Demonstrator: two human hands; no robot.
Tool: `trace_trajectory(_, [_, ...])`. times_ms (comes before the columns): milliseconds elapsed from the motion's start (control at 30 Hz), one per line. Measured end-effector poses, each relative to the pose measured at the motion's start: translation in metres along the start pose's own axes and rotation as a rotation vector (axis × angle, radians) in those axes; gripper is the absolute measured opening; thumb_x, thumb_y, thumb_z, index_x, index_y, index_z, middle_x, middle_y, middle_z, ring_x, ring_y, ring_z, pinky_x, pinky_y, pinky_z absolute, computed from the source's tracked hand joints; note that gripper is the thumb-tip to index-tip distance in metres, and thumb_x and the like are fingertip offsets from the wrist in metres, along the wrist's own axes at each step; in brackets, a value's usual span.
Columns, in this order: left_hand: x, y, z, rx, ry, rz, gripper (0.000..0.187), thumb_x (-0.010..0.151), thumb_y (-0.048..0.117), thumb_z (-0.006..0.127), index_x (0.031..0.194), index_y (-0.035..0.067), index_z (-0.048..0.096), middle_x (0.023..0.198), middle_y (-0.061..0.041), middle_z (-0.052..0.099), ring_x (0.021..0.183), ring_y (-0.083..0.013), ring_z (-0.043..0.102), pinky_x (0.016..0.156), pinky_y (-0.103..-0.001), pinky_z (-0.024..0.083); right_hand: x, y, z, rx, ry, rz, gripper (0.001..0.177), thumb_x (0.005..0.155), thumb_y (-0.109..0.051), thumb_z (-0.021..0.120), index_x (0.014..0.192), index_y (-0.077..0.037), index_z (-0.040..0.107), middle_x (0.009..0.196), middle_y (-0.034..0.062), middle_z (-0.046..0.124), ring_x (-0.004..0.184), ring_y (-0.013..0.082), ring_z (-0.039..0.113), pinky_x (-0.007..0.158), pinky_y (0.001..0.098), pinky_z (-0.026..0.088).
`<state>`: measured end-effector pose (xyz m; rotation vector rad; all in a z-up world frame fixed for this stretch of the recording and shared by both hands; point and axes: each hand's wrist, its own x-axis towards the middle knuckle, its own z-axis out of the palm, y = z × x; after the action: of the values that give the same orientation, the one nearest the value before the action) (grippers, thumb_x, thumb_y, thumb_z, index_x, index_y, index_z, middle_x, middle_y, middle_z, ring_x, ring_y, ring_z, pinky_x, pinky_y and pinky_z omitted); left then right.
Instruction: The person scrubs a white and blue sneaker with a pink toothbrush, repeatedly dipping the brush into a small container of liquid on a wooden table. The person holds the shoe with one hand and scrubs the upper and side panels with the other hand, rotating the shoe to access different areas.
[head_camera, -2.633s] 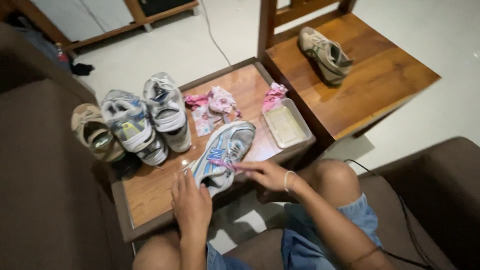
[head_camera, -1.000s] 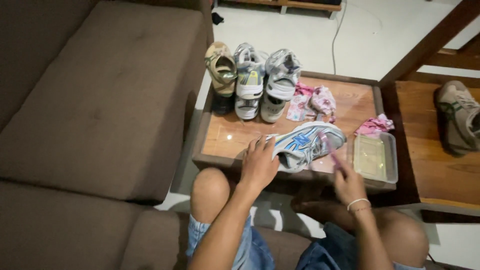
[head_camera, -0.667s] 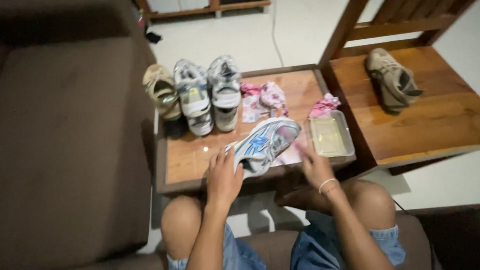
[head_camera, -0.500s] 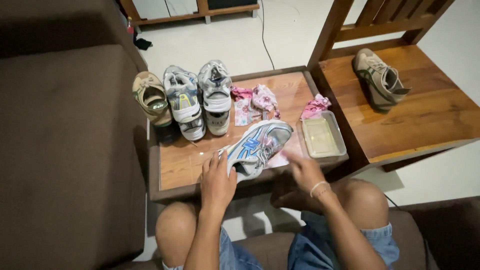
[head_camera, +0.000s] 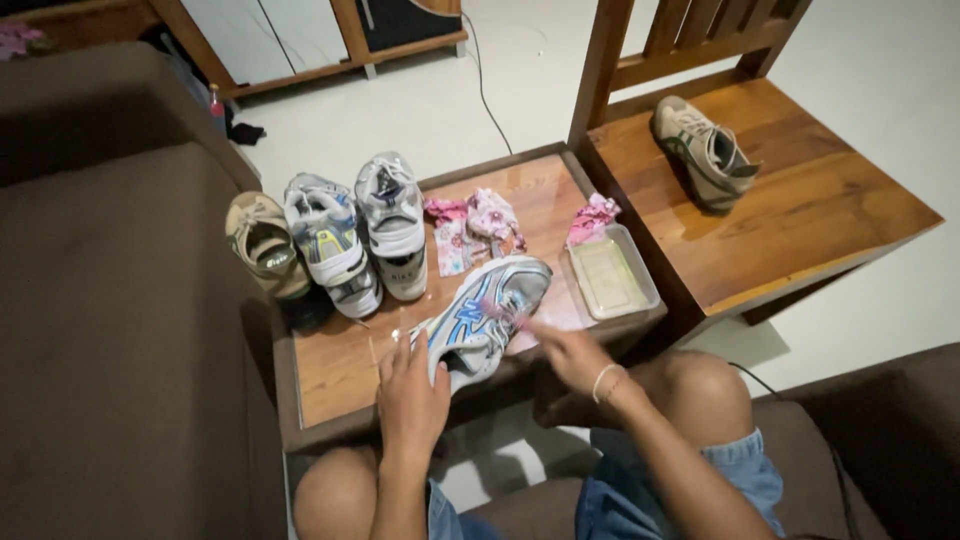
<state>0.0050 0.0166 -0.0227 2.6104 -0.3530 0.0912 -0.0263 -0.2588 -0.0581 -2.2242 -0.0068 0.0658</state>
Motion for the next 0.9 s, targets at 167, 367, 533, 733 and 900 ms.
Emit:
trace_trajectory(167, [-0.002,0.000,-0.003,0.003,-0.018,0.001,0.057,0.095,0.028,0.057,0.148,0.010,0.046,0.155,-0.018,0.043,0.136,-0.0443,0.040,0.106,-0.053,0.040,0.005,0.002,-0.008,0.003,0.139,-0.020,0.052,0.094,-0.007,0.050,0.140,-0.027,0.062,0.142,0.0059,0.063,0.133,0.0242,0.059,0.106,0.0305,0.045])
trace_trajectory(367, [0.012,-0.006,0.006,0.021,0.041,0.089,0.056,0.092,0.028,0.058,0.145,0.010,0.049,0.151,-0.019,0.047,0.138,-0.0441,0.039,0.111,-0.051,0.035,0.008,0.023,0.003,-0.134,0.081,-0.137,0.055,0.090,-0.010,0.047,0.137,-0.031,0.064,0.089,0.0142,0.073,0.074,0.0246,0.063,0.075,0.0357,0.048])
trace_trajectory(533, [0.000,-0.007,0.006,0.012,0.085,0.091,0.057,0.092,0.026,0.058,0.146,0.009,0.050,0.153,-0.020,0.047,0.134,-0.0445,0.043,0.107,-0.053,0.038,0.013,0.018,-0.004,-0.042,0.317,0.045,0.049,0.096,-0.014,0.054,0.140,-0.034,0.061,0.136,0.0036,0.067,0.122,0.0277,0.066,0.093,0.0345,0.052])
trace_trajectory(733, [0.004,0.006,-0.007,-0.014,-0.105,-0.088,0.056,0.096,0.030,0.054,0.149,0.014,0.045,0.157,-0.014,0.042,0.145,-0.0377,0.033,0.107,-0.053,0.040,0.001,-0.011,-0.005,0.089,-0.135,-0.147,0.059,0.094,-0.003,0.050,0.145,-0.033,0.056,0.138,0.0003,0.068,0.118,0.0179,0.068,0.096,0.0293,0.047])
trace_trajectory(900, [0.003,-0.001,0.000,-0.001,-0.003,0.012,0.055,0.095,0.028,0.057,0.146,0.010,0.048,0.153,-0.018,0.045,0.138,-0.0410,0.040,0.109,-0.050,0.037,0.015,0.019,0.006,-0.277,0.137,0.085,0.051,0.096,-0.025,0.045,0.142,-0.042,0.058,0.095,0.0237,0.073,0.080,0.0410,0.070,0.068,0.0475,0.048])
